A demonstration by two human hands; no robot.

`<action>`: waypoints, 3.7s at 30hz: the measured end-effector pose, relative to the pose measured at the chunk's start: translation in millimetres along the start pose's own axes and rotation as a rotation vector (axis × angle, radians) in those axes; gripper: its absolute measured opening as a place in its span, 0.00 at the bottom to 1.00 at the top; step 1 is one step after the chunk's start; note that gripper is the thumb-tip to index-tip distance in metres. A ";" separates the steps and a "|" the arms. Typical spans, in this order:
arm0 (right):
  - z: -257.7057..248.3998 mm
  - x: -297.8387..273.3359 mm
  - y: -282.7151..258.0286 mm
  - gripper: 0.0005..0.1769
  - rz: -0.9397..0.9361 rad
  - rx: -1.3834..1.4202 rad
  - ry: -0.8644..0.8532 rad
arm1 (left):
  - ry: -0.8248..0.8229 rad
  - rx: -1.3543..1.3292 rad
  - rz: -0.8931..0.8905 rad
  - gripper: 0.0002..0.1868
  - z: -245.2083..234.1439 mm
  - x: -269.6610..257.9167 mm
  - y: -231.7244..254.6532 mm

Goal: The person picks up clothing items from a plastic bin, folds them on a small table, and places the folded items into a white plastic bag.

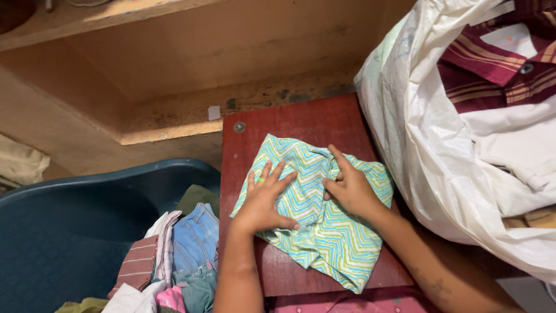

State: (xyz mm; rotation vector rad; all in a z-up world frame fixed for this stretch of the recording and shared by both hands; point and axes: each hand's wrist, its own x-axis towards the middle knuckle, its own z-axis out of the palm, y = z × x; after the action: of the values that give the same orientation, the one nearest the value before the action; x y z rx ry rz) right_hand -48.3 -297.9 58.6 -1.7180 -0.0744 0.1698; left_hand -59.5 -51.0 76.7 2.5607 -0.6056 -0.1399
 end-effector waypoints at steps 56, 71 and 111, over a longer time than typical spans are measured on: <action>-34.0 35.5 33.0 0.40 -0.326 -0.392 0.327 | 0.707 0.337 -0.174 0.26 38.1 22.7 -25.7; -16.8 31.9 32.0 0.62 -0.156 0.723 0.091 | 0.341 0.410 -0.179 0.38 50.4 32.7 1.3; -9.5 1.0 -8.9 0.30 -0.871 -0.923 0.119 | 0.332 -1.331 -0.320 0.06 79.4 52.3 -108.4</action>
State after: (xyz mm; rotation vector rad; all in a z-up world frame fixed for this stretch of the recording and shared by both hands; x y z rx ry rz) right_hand -45.4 -305.6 68.6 -2.4186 -0.9082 -0.7164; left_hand 13.4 -25.9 -45.1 1.2989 0.0824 -0.1477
